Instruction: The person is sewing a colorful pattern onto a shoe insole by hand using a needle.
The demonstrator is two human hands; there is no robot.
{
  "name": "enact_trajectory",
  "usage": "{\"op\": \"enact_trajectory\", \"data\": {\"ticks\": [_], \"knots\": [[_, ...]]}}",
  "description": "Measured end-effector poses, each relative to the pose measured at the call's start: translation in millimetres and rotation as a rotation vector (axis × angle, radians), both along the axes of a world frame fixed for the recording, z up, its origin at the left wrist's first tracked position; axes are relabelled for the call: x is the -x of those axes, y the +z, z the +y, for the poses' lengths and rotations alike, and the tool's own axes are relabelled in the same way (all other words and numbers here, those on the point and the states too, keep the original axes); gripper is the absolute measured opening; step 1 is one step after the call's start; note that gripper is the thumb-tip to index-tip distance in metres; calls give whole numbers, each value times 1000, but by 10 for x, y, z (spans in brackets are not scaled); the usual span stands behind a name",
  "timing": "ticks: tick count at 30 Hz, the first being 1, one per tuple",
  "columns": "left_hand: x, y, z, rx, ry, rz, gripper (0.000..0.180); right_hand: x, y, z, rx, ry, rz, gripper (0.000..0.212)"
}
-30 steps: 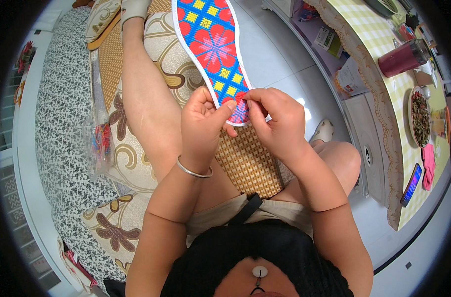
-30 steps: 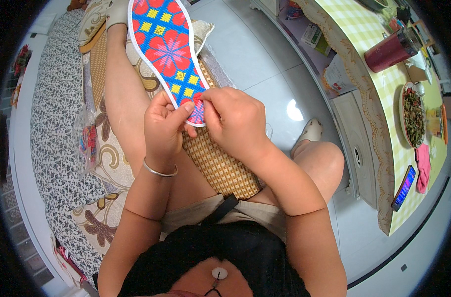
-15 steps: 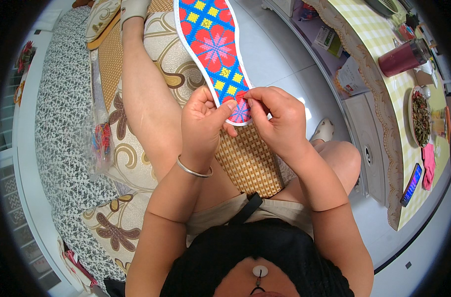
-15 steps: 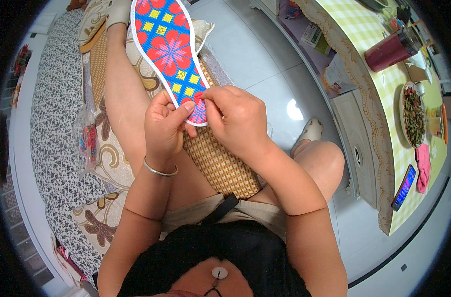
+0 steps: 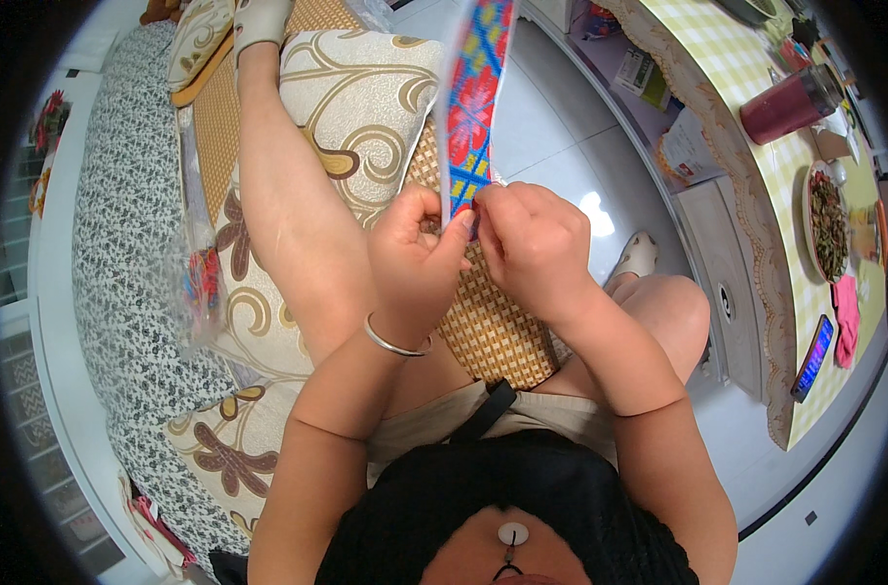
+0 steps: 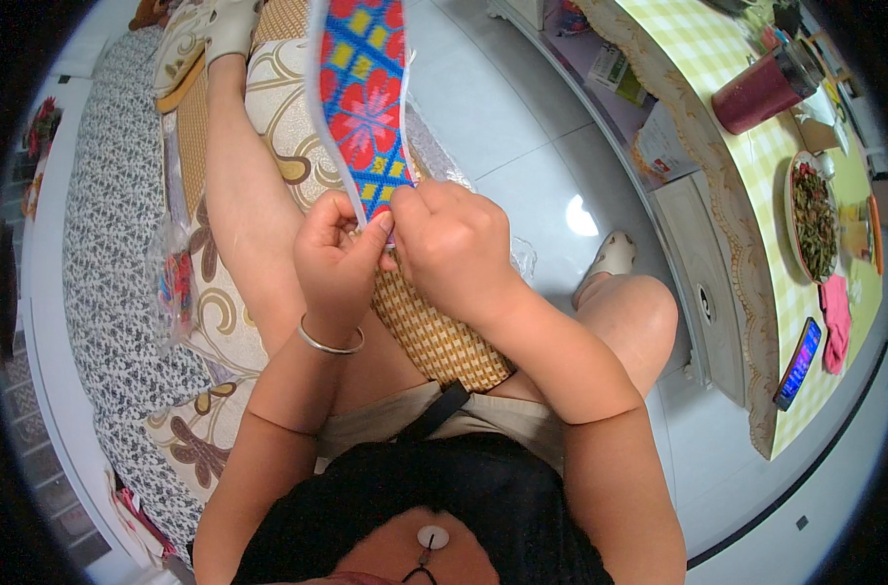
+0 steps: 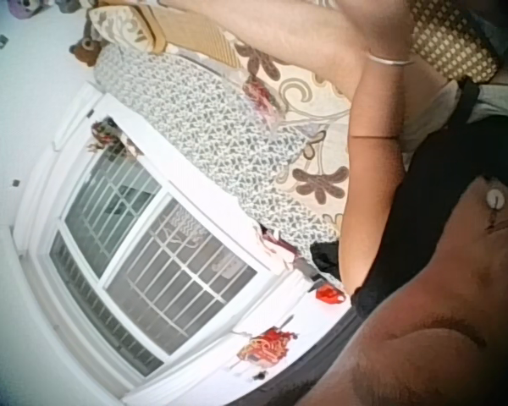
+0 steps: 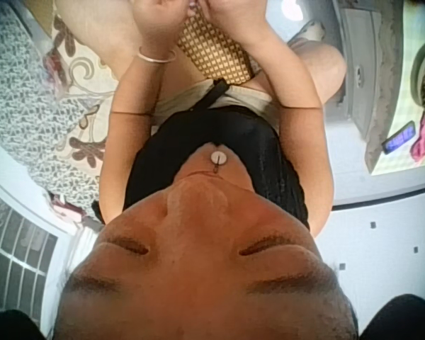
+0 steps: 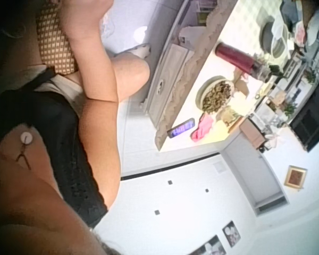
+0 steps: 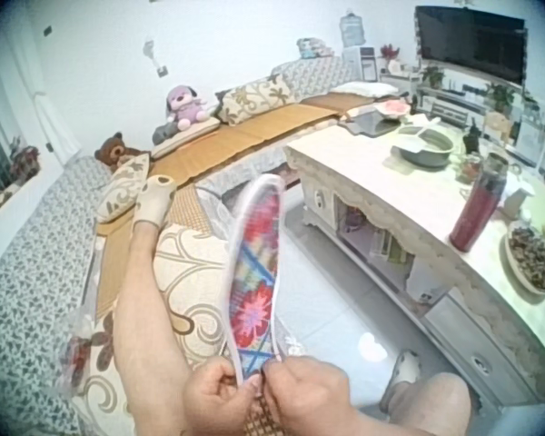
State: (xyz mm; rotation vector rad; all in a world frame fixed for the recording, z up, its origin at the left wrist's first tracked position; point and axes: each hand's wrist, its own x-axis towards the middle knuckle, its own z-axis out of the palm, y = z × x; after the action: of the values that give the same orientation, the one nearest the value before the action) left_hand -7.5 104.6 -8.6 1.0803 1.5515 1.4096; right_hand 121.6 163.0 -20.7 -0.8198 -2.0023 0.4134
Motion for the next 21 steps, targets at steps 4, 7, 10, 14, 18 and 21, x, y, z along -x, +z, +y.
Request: {"op": "enact_trajectory", "data": {"ticks": [4,7,10,14,18,21], "knots": [[-2,-4,44,-51,36,-40,10,46,-45,12,-15,-30,87,13],[25,26,92,-66,63,-133,10,-10,42,-1,16,-52,81,15],[12,33,54,-33,14,-145,10,-17,51,-26,10,-27,70,17],[42,-54,41,-20,-30,-138,11,0,-20,-10,39,-1,105,12],[154,93,110,-68,-18,-307,15,-5,62,78,332,-21,463,11],[190,94,107,-48,-132,-537,16,-77,-33,188,954,143,659,9]]}}
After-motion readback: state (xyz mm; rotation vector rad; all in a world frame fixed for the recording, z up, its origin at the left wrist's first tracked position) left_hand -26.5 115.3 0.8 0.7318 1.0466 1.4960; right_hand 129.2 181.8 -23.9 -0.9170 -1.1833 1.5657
